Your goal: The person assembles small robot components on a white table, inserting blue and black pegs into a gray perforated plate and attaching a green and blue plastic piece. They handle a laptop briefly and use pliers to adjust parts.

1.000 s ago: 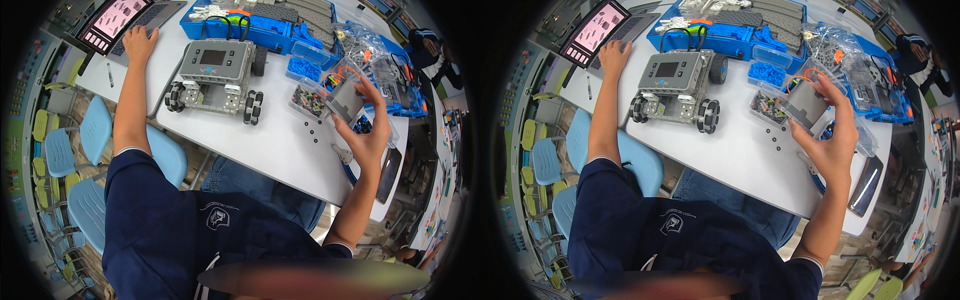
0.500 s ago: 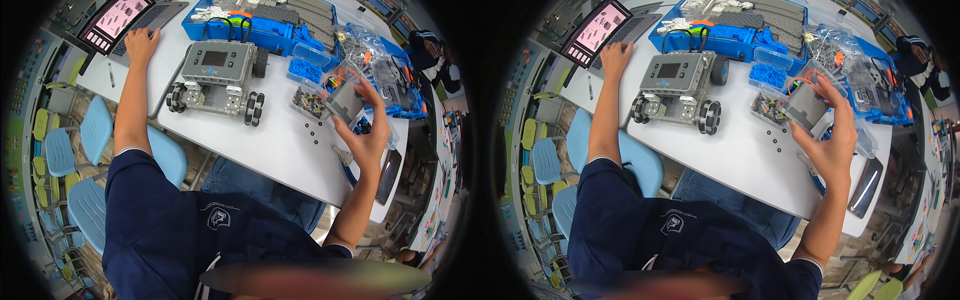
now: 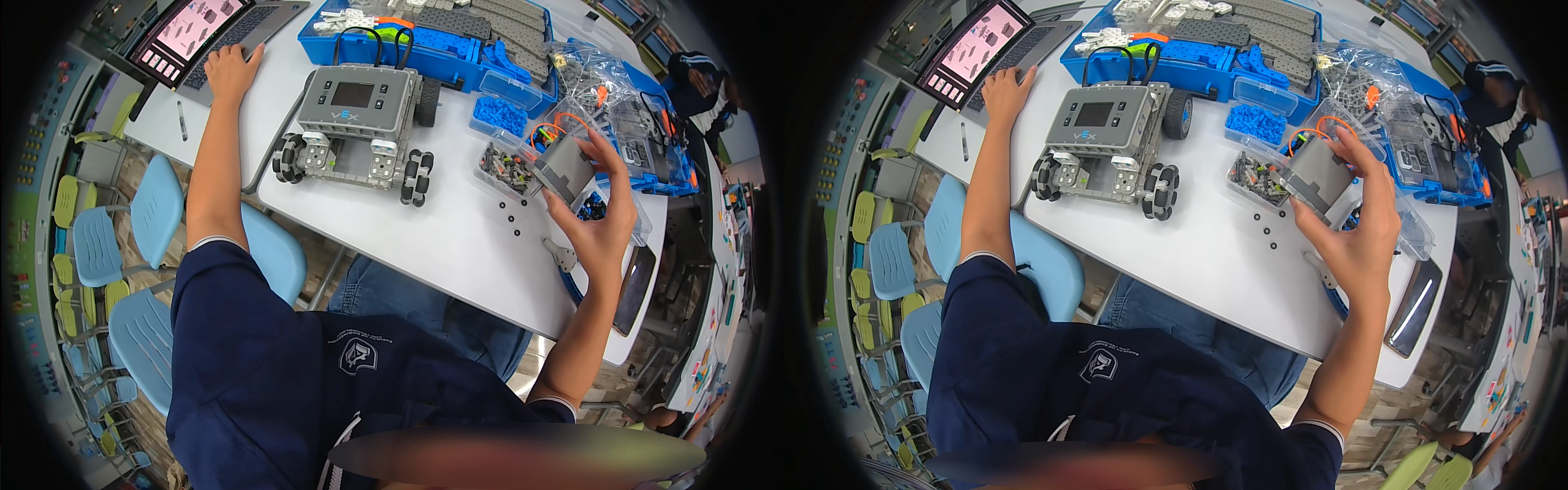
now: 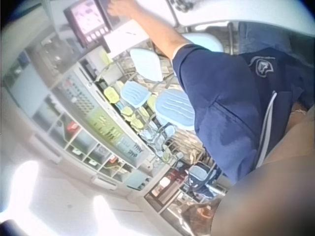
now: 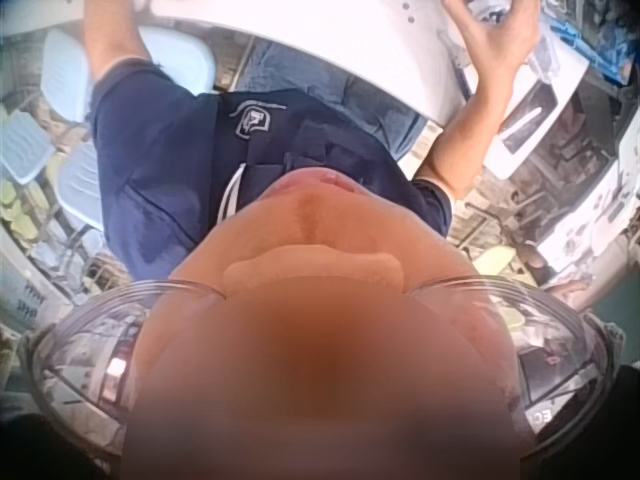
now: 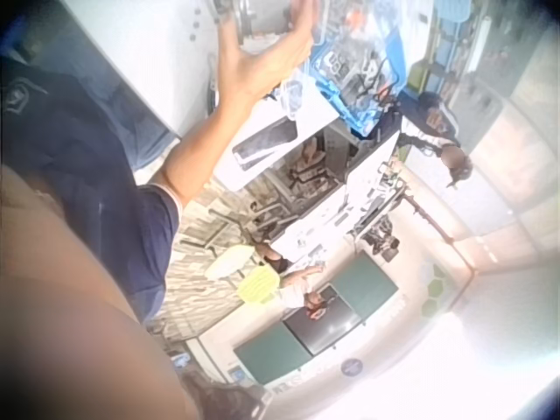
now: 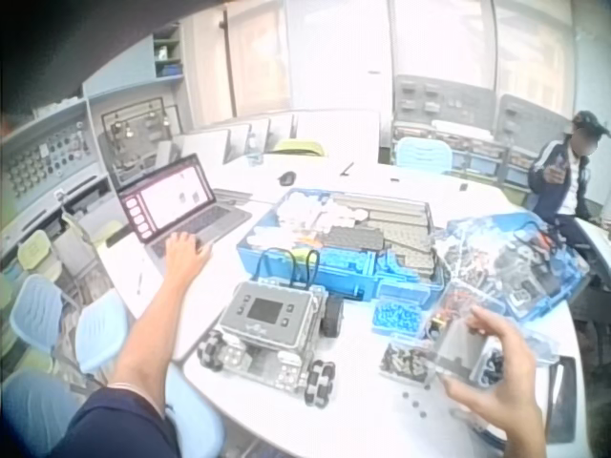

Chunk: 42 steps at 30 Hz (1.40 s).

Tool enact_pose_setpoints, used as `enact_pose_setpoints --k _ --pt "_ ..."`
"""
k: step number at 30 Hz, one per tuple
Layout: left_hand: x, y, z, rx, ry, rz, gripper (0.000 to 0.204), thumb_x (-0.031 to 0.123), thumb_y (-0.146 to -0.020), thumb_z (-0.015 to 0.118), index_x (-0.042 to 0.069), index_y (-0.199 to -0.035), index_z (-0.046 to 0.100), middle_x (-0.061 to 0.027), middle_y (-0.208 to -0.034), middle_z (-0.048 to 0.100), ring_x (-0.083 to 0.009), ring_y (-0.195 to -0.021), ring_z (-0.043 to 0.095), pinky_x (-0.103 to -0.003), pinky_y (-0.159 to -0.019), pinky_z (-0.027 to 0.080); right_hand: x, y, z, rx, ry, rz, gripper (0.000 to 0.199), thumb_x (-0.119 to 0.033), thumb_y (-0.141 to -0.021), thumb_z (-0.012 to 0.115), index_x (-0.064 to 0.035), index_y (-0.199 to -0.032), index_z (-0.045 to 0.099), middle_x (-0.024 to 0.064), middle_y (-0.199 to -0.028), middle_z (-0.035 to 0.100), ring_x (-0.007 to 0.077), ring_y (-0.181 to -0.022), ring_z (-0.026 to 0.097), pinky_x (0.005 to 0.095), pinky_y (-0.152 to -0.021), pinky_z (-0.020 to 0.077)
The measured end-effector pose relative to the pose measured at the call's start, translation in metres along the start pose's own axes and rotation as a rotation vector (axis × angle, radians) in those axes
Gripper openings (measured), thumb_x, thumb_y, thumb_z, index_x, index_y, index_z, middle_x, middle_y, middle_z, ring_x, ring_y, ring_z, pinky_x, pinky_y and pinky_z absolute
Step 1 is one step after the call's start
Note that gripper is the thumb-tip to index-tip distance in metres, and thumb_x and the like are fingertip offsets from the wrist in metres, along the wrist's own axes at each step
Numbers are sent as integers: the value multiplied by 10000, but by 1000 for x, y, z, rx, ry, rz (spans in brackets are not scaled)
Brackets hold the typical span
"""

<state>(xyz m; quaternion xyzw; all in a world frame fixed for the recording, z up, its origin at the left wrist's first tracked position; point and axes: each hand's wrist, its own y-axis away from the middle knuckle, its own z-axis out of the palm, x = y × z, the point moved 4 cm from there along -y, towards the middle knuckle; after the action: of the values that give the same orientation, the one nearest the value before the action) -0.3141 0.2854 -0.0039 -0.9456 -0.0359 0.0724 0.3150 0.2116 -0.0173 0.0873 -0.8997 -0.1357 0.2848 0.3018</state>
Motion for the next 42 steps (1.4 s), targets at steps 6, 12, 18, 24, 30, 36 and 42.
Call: enact_pose_setpoints --k 6,12,18,24,30,36,42 --pt "3 2 -4 105 -21 56 639 637 -926 561 72 -1161 747 -115 -1190 695 -321 -1156 562 -448 -1025 385 1 0 1 -3 -10 -1 807 -51 -657 853 -70 -1412 566 113 -1297 685 255 -1163 645 378 -1008 492" --pt "6 3 -9 165 -36 109 573 607 -915 596 89 -1080 775 -79 -1100 728 -301 -1083 594 -433 -979 405 1 0 0 -3 -4 -3 804 -47 -656 848 -70 -1409 567 109 -1308 685 255 -1165 647 377 -1010 492" --pt "6 4 -8 161 -34 111 545 600 -910 603 104 -1036 791 -80 -1059 738 -306 -1051 607 -440 -962 420 1 -1 0 8 8 -19 797 -45 -658 843 -70 -1407 571 110 -1305 686 256 -1160 649 375 -1011 494" --pt "3 2 -3 95 -4 95 590 630 -918 577 102 -1084 779 -103 -1097 729 -326 -1076 599 -452 -985 414 0 -1 -1 13 18 -18 805 -46 -661 842 -85 -1419 573 112 -1265 694 254 -1145 651 373 -1005 498" --pt "1 -1 2 22 14 56 652 665 -922 551 98 -1180 745 -146 -1173 695 -350 -1128 577 -458 -1012 400 -1 -1 0 14 11 -21 807 -48 -659 843 -92 -1419 575 110 -1255 695 252 -1138 651 374 -1000 500" --pt "2 -1 0 80 6 70 663 659 -920 558 82 -1195 736 -132 -1178 685 -332 -1144 570 -453 -1017 395 -1 0 1 15 14 -7 809 -51 -655 846 -94 -1416 577 107 -1252 696 254 -1143 646 377 -1000 498" --pt "4 0 -3 143 -4 112 634 630 -914 589 73 -1174 745 -104 -1166 700 -314 -1136 577 -444 -1010 403 0 0 0 13 24 -6 813 -60 -653 851 -93 -1417 576 107 -1247 699 254 -1142 645 380 -1003 496"
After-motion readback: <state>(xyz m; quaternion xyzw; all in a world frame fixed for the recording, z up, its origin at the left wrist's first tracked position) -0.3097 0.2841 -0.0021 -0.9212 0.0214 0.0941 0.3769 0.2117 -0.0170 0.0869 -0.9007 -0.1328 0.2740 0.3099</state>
